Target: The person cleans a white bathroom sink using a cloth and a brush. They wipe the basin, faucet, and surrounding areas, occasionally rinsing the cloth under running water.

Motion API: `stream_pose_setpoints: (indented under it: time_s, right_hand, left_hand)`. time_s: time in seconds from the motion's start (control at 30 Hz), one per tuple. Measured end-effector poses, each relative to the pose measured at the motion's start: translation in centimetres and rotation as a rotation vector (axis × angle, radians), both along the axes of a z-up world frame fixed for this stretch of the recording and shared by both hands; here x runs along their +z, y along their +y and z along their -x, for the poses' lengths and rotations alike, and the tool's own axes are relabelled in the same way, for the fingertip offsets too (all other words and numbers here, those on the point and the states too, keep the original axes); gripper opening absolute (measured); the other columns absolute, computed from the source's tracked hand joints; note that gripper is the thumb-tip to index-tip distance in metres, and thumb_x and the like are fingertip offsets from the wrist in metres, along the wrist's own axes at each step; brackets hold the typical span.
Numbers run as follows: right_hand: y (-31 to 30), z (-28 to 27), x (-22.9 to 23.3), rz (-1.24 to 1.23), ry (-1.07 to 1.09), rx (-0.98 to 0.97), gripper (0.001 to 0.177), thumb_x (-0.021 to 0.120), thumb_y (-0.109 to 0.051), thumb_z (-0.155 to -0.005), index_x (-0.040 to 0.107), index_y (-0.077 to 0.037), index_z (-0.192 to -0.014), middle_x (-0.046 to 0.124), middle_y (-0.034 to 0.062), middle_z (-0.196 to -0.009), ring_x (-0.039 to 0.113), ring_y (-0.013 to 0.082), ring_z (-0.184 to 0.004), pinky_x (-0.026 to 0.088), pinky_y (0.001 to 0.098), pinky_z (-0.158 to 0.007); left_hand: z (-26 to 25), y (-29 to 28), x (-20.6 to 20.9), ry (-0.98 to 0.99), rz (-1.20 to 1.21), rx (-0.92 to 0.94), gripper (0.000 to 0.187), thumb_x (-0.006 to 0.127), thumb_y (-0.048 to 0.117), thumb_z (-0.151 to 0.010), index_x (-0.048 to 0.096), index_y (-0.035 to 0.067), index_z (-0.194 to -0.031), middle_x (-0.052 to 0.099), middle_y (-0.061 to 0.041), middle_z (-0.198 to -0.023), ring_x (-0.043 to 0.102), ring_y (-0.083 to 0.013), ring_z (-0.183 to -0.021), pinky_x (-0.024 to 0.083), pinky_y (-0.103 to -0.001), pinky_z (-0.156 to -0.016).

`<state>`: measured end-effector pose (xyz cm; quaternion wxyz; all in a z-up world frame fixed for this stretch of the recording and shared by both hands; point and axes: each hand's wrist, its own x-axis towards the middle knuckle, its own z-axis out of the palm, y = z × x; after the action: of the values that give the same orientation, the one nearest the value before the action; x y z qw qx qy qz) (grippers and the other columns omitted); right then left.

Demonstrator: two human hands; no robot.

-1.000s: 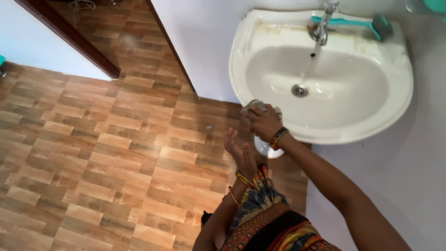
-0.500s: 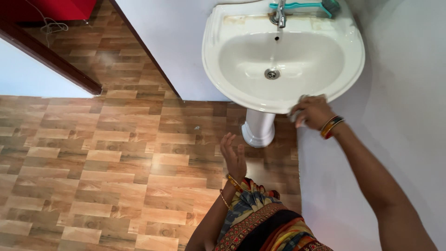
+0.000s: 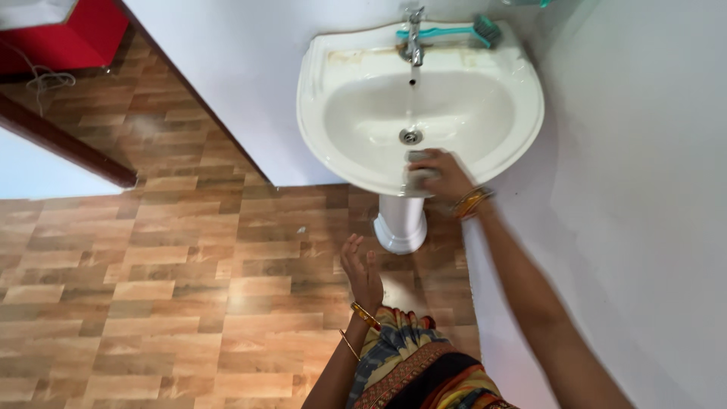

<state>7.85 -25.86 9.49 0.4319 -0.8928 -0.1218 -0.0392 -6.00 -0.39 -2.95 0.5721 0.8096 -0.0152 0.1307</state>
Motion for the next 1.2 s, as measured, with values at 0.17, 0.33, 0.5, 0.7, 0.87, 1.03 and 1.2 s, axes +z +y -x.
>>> stream_pose_setpoints:
  time_s: [0.17,0.33,0.5,0.7,0.87,1.03,1.2]
  right_hand:
    - [10.2,1.2,-4.7,0.545,-0.356,-0.411,0.039,0.073,-0.051,-0.088,0.074,-0.031,-0.121,0.064,0.0013,-0.128,0.056,0.0243,-0.120,0.032,0.0543,-0.105]
    - [8.6,3.9,-7.2,0.533,-0.683,-0.452,0.038,0.076,-0.049,-0.086,0.074,-0.032,-0.120,0.064,0.0011,-0.128,0.056,0.0211,-0.124,0.034,0.0522,-0.107]
    - [4.4,4.3,-9.9,0.517,-0.766,-0.487,0.040,0.079,-0.048,-0.085,0.077,-0.030,-0.121,0.064,0.0013,-0.132,0.055,0.0204,-0.126,0.034,0.0497,-0.104]
    - [-0.6,4.6,-12.5,0.475,-0.615,-0.628,0.043,0.074,-0.049,-0.082,0.075,-0.027,-0.118,0.057,0.0052,-0.141,0.043,0.0268,-0.139,0.022,0.0585,-0.117]
    - [-5.3,3.0,-10.4,0.201,-0.186,-0.900,0.055,0.060,-0.037,-0.095,0.058,-0.014,-0.145,0.022,0.0194,-0.168,0.009,0.0483,-0.156,0.018,0.0639,-0.124]
    - [-6.1,0.3,-7.0,0.217,0.086,-0.989,0.070,0.057,-0.040,-0.098,0.036,-0.011,-0.158,0.003,0.0232,-0.169,0.006,0.0504,-0.152,0.033,0.0615,-0.116]
    - [-8.1,-2.4,-5.0,0.155,0.333,-1.062,0.077,0.055,-0.045,-0.095,0.029,-0.013,-0.159,-0.002,0.0211,-0.170,0.012,0.0479,-0.150,0.044,0.0551,-0.110]
  left_hand:
    - [-3.0,-1.8,1.8,-0.089,0.046,-0.017,0.053,0.043,0.045,-0.106,0.049,0.005,-0.141,0.041,-0.016,-0.153,0.036,-0.0339,-0.147,0.028,-0.054,-0.121]
    - [-6.3,-1.6,2.1,-0.054,0.068,0.036,0.057,0.042,0.046,-0.106,0.045,0.006,-0.146,0.045,-0.015,-0.151,0.039,-0.0328,-0.143,0.029,-0.053,-0.119]
    - [-11.0,-0.7,1.5,-0.081,0.087,0.052,0.053,0.044,0.042,-0.107,0.047,0.004,-0.144,0.045,-0.016,-0.149,0.038,-0.0338,-0.143,0.031,-0.050,-0.118]
    - [-17.6,0.0,1.0,-0.167,0.097,0.072,0.053,0.052,0.036,-0.107,0.045,-0.002,-0.144,0.047,-0.019,-0.147,0.041,-0.0340,-0.141,0.031,-0.049,-0.119]
    - [-21.0,1.7,1.5,-0.118,0.015,0.115,0.056,0.059,0.025,-0.101,0.042,-0.001,-0.148,0.044,-0.019,-0.148,0.041,-0.0355,-0.140,0.031,-0.049,-0.118]
    - [-23.8,0.6,3.0,-0.129,0.065,0.080,0.070,0.062,0.022,-0.097,0.030,-0.002,-0.154,0.031,-0.020,-0.154,0.034,-0.0367,-0.143,0.027,-0.051,-0.120]
    - [-27.2,-0.9,3.8,-0.236,-0.082,0.067,0.073,0.066,0.029,-0.096,0.031,-0.001,-0.152,0.030,-0.018,-0.160,0.018,-0.0400,-0.153,0.020,-0.057,-0.123]
